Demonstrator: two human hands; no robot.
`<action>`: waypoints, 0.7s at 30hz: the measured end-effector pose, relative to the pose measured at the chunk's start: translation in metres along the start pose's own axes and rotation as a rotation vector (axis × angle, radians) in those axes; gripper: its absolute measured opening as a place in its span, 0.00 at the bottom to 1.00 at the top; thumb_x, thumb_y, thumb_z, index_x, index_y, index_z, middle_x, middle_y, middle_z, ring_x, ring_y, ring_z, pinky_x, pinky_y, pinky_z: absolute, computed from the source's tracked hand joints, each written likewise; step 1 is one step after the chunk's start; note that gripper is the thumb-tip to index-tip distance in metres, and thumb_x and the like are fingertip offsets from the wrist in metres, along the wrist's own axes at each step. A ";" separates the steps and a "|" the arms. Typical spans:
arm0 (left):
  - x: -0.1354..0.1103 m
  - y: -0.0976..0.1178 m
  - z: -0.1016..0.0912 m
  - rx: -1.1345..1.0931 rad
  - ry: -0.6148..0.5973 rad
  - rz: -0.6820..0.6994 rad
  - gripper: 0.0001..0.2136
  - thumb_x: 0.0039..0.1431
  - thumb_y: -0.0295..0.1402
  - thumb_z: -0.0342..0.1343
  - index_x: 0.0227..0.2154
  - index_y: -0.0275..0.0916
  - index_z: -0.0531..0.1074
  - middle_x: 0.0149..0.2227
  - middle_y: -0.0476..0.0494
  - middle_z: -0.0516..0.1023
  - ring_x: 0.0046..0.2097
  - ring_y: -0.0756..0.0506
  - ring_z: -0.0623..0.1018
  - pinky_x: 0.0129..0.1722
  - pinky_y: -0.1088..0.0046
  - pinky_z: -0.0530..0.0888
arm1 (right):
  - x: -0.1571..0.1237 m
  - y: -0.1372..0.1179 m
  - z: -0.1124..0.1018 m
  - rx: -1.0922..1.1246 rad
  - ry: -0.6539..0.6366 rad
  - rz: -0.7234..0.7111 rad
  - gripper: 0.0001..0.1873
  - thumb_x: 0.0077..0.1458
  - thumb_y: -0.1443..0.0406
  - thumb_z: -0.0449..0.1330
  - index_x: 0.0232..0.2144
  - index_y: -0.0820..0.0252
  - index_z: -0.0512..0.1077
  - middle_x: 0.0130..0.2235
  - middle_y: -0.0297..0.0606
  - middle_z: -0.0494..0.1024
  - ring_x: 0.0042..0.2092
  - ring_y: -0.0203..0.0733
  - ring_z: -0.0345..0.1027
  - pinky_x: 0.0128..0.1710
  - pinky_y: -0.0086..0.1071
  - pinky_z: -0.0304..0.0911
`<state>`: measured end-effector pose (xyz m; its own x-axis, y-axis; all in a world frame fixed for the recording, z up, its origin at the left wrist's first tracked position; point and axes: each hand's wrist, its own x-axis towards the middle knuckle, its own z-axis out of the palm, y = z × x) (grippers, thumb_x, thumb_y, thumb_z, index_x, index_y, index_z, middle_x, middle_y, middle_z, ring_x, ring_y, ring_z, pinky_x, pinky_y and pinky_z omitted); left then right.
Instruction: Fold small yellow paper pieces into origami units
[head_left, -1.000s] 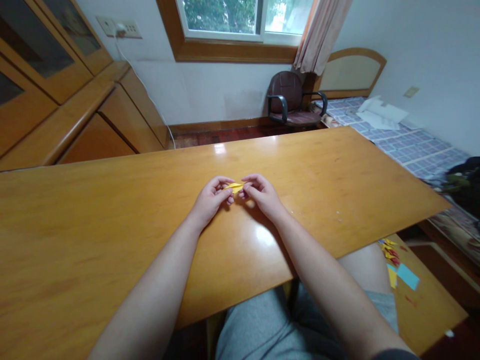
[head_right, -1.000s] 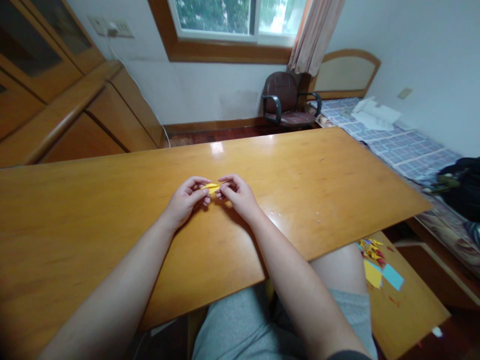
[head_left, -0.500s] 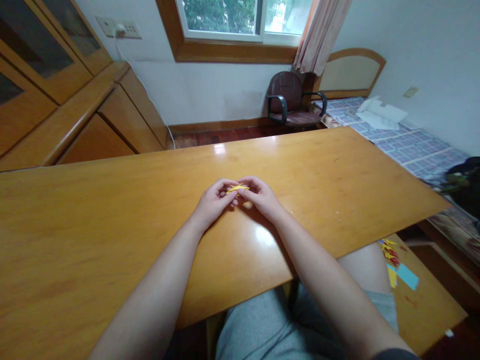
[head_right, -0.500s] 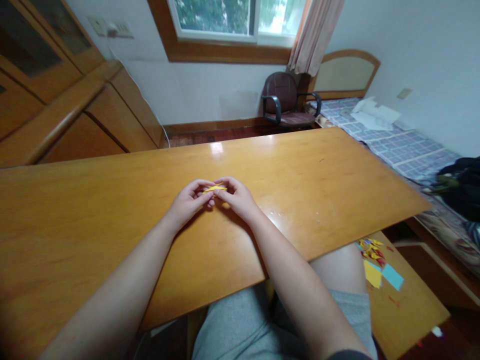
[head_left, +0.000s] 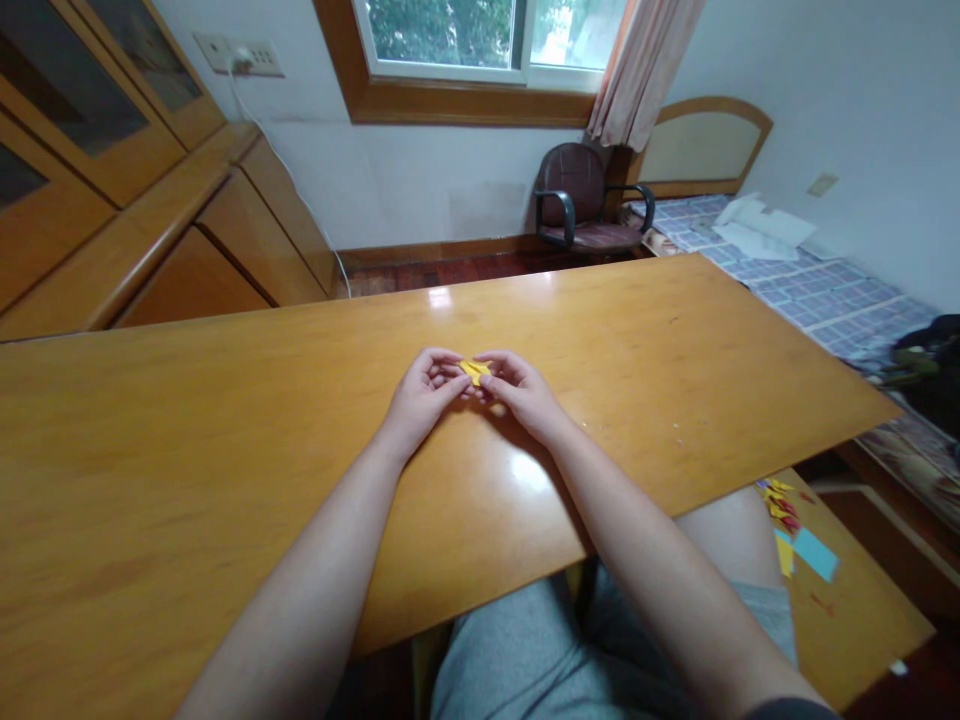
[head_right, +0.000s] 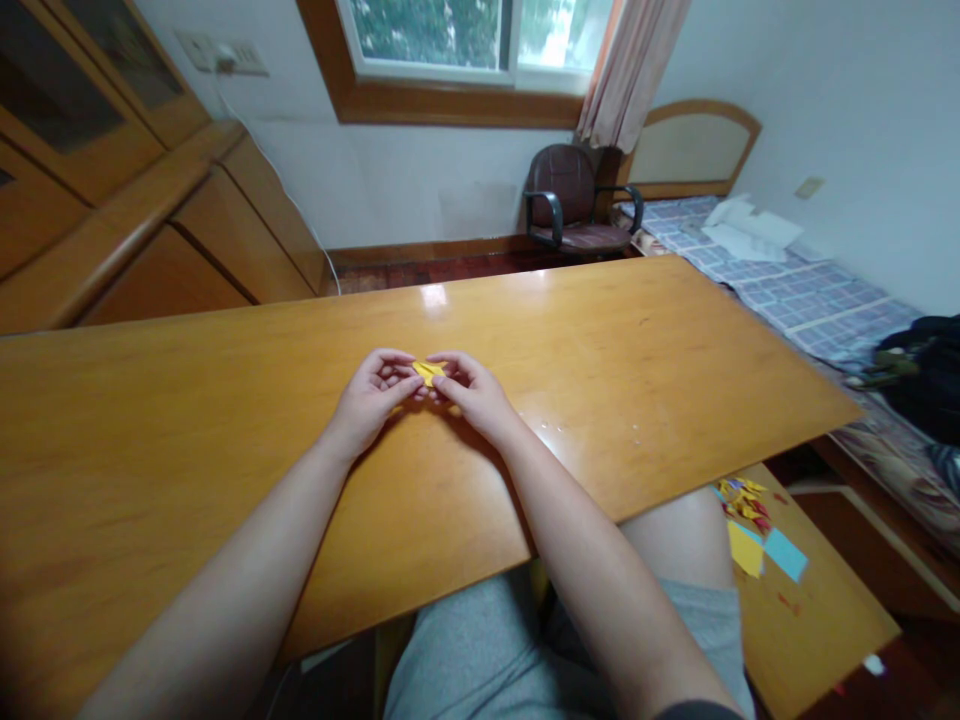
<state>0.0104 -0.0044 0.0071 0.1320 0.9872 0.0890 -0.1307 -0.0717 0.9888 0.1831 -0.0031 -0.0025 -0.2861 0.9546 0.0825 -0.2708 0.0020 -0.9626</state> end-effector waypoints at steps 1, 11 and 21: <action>0.000 0.000 0.000 0.001 0.002 0.006 0.17 0.49 0.35 0.66 0.39 0.40 0.67 0.30 0.52 0.75 0.31 0.50 0.78 0.37 0.71 0.76 | 0.000 0.000 0.000 0.000 -0.001 0.003 0.18 0.49 0.57 0.68 0.43 0.55 0.73 0.32 0.30 0.74 0.33 0.35 0.71 0.34 0.29 0.69; 0.001 -0.003 -0.003 -0.012 -0.006 0.001 0.17 0.49 0.36 0.67 0.40 0.39 0.69 0.33 0.51 0.76 0.32 0.50 0.77 0.37 0.72 0.75 | -0.002 -0.004 0.003 0.014 0.003 0.052 0.20 0.46 0.56 0.70 0.38 0.57 0.70 0.33 0.32 0.77 0.33 0.35 0.72 0.33 0.29 0.68; 0.001 -0.004 -0.004 0.033 -0.012 0.003 0.15 0.51 0.37 0.65 0.41 0.40 0.72 0.32 0.50 0.76 0.33 0.49 0.79 0.39 0.71 0.75 | -0.002 -0.007 0.004 0.030 0.039 0.034 0.19 0.47 0.54 0.69 0.38 0.58 0.73 0.32 0.32 0.78 0.31 0.34 0.70 0.35 0.31 0.68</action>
<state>0.0071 -0.0030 0.0031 0.1434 0.9853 0.0928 -0.0991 -0.0790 0.9919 0.1823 -0.0061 0.0046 -0.2596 0.9649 0.0388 -0.2892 -0.0394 -0.9565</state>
